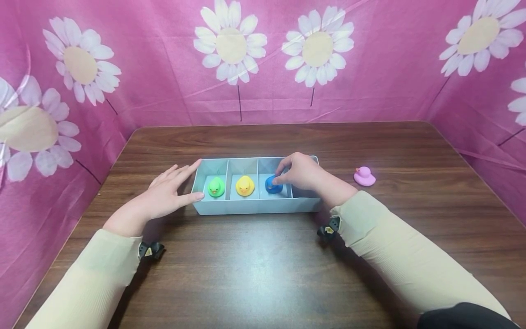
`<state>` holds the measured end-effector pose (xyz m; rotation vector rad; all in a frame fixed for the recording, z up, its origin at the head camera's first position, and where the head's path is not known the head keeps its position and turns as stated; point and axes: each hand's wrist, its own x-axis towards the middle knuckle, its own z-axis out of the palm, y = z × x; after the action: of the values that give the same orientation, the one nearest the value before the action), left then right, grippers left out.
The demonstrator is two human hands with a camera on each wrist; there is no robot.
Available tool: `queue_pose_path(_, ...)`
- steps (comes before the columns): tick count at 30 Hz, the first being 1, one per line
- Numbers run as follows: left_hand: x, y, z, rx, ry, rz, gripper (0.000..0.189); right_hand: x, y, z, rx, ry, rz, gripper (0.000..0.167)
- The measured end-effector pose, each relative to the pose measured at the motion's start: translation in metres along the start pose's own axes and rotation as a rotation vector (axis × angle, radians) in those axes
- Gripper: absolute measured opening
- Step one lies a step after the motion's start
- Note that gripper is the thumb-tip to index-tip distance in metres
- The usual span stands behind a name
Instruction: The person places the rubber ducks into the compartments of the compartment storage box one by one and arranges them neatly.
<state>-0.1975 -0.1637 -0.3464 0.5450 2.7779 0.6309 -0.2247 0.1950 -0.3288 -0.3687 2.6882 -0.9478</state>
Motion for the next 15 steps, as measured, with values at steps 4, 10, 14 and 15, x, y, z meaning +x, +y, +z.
queue_pose_path(4, 0.0004, 0.0001, 0.0001, -0.001, -0.001, -0.002, 0.091, 0.0004, 0.0008, -0.0006, 0.029, -0.017, 0.007, 0.016)
queue_pose_path(10, 0.0006, -0.0004, 0.0008, 0.001, 0.000, -0.003, 0.091, 0.0012, 0.0003, -0.0018, 0.041, -0.029, -0.001, 0.017)
queue_pose_path(14, 0.0003, -0.0003, 0.0007, -0.002, 0.000, -0.003, 0.091, 0.0008, 0.0002, -0.0026, 0.046, -0.039, -0.004, 0.018)
queue_pose_path(15, 0.0003, -0.0002, 0.0006, -0.002, 0.000, -0.003, 0.091, 0.0004, -0.0001, -0.0029, 0.047, -0.041, -0.006, 0.019)
